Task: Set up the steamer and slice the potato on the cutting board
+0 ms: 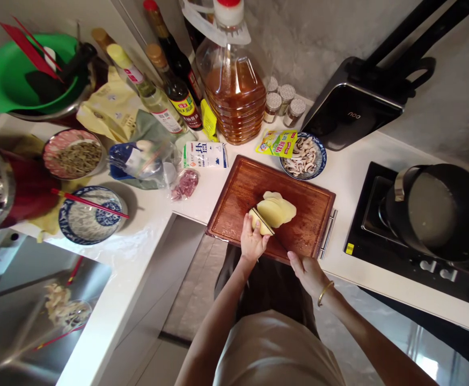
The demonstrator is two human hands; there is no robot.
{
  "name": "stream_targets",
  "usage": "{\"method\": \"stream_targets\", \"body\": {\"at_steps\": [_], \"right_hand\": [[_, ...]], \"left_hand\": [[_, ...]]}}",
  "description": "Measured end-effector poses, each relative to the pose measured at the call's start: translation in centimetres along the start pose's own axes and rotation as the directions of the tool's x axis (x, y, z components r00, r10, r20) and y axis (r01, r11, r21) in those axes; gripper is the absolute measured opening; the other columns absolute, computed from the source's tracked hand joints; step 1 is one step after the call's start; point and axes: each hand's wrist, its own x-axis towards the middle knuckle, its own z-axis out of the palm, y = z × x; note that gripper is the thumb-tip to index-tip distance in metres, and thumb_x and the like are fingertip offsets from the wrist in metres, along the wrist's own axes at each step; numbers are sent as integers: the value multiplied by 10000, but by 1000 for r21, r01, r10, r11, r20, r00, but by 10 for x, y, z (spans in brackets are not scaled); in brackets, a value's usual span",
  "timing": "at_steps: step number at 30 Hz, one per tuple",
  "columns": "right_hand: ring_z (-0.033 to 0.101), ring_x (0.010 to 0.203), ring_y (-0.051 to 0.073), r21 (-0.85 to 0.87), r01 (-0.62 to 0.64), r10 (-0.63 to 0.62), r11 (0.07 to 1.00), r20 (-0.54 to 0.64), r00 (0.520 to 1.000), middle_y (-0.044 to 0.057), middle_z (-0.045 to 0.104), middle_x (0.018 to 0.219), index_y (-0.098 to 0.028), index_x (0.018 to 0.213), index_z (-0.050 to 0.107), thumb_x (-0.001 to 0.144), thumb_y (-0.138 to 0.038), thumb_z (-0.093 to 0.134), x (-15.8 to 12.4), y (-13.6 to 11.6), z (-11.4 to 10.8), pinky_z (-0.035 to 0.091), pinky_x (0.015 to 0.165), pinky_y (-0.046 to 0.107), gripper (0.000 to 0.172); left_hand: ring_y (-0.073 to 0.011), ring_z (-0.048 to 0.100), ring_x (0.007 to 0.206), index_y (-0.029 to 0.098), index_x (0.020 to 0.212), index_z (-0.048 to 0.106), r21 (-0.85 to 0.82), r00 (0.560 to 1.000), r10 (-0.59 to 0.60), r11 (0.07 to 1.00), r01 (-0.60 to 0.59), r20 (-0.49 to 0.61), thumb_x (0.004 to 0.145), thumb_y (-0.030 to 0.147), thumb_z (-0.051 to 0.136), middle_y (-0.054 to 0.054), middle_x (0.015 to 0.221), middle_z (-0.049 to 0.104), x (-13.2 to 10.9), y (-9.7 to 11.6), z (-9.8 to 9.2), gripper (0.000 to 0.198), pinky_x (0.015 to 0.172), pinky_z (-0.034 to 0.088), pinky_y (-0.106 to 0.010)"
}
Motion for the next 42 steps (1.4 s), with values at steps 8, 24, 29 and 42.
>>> {"method": "stream_targets", "body": {"at_steps": [8, 24, 29, 42], "right_hand": [[634, 707, 212, -18, -46, 47, 999, 36, 998, 93, 669, 683, -193, 778, 659, 926, -608, 180, 2, 4, 3, 411, 656, 278, 651], [575, 595, 181, -74, -13, 17, 997, 52, 999, 63, 621, 613, -178, 709, 634, 918, -622, 170, 58, 17, 27, 322, 548, 270, 675], [612, 644, 183, -120, -12, 17, 993, 38, 999, 78, 661, 660, -185, 704, 657, 925, -625, 169, 68, 23, 32, 349, 575, 260, 693], [548, 522, 152, 7, -6, 6, 1000, -7, 1000, 44, 543, 497, -191, 546, 547, 890, -686, 174, 85, 31, 41, 345, 532, 251, 708]], "left_hand": [[-330, 113, 1422, 161, 1395, 315, 23, 999, -8, 1000, 7, 39, 899, 466, 436, -188, 1531, 107, 2, 0, -4, 595, 1073, 297, -517], [-360, 114, 1417, 203, 1456, 163, 71, 999, 20, 997, -22, 36, 890, 414, 460, -210, 1513, 133, 4, 2, -5, 674, 1048, 309, -560], [-376, 132, 1404, 188, 1445, 169, 69, 999, 18, 997, -21, 52, 889, 413, 462, -219, 1507, 104, 6, 1, -5, 667, 1049, 308, -575], [-338, 157, 1410, 117, 1330, 339, 59, 999, 36, 998, -37, 7, 894, 393, 477, -250, 1489, 166, 1, -2, -3, 534, 1054, 315, -554]]}}
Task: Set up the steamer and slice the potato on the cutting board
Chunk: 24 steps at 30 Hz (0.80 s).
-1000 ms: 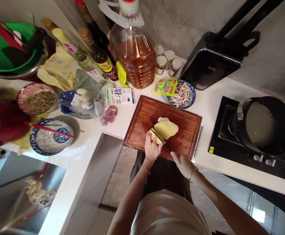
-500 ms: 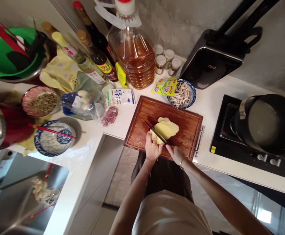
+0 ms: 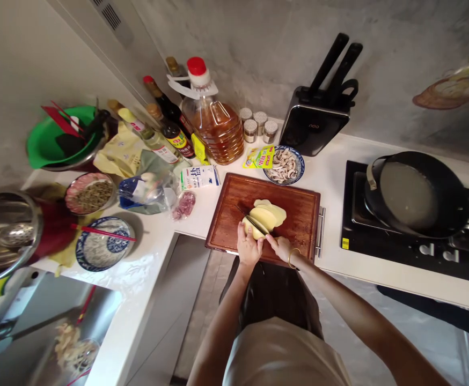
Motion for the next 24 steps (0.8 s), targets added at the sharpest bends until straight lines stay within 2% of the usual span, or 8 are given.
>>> {"method": "stream_targets", "body": {"at_steps": [3, 7, 12, 16, 20, 24], "right_hand": [[517, 469, 128, 32, 16, -16, 999, -15, 1000, 23, 509, 464, -198, 525, 498, 896, -673, 146, -8, -2, -1, 339, 508, 239, 698], [463, 402, 108, 122, -32, 34, 992, -16, 999, 6, 451, 411, -204, 489, 436, 872, -709, 135, -25, -17, -17, 310, 455, 232, 702], [453, 405, 101, 60, -19, 18, 998, 24, 1000, 3, 465, 409, -201, 464, 421, 865, -722, 145, -47, -19, -36, 343, 492, 234, 713], [475, 434, 109, 14, -20, 20, 1000, 38, 999, -3, 460, 414, -198, 464, 430, 886, -690, 132, -51, 1, -29, 364, 542, 239, 713], [506, 478, 128, 0, -79, 79, 997, 27, 997, 1, 484, 452, -198, 516, 485, 899, -654, 189, -41, 16, -15, 355, 535, 243, 665], [460, 433, 108, 86, -113, 111, 990, 26, 994, -6, 456, 435, -197, 492, 454, 897, -638, 205, -32, 20, -13, 336, 499, 236, 649]], "left_hand": [[-355, 161, 1406, 101, 1334, 327, 20, 1000, 18, 1000, -18, -7, 889, 369, 491, -266, 1481, 174, 0, 0, -1, 545, 1051, 318, -557], [-349, 176, 1402, 129, 1357, 300, 24, 1000, 26, 999, -26, -10, 881, 370, 501, -243, 1483, 184, 1, 0, -2, 570, 1055, 321, -555], [-343, 175, 1405, 115, 1337, 328, 3, 1000, -14, 1000, 14, 20, 882, 385, 499, -255, 1479, 192, 2, 3, -5, 555, 1049, 328, -552], [-337, 162, 1409, 116, 1331, 327, -5, 1000, -6, 1000, 6, 10, 886, 365, 497, -255, 1479, 182, 3, 5, -7, 538, 1061, 312, -547], [-343, 176, 1405, 89, 1304, 356, 3, 999, -27, 1000, 27, 29, 880, 374, 504, -272, 1452, 218, 2, 3, -6, 532, 1063, 311, -546], [-334, 177, 1407, 106, 1316, 344, -14, 999, -33, 999, 33, 23, 878, 372, 511, -255, 1464, 216, 0, 2, -7, 539, 1068, 307, -551]]}}
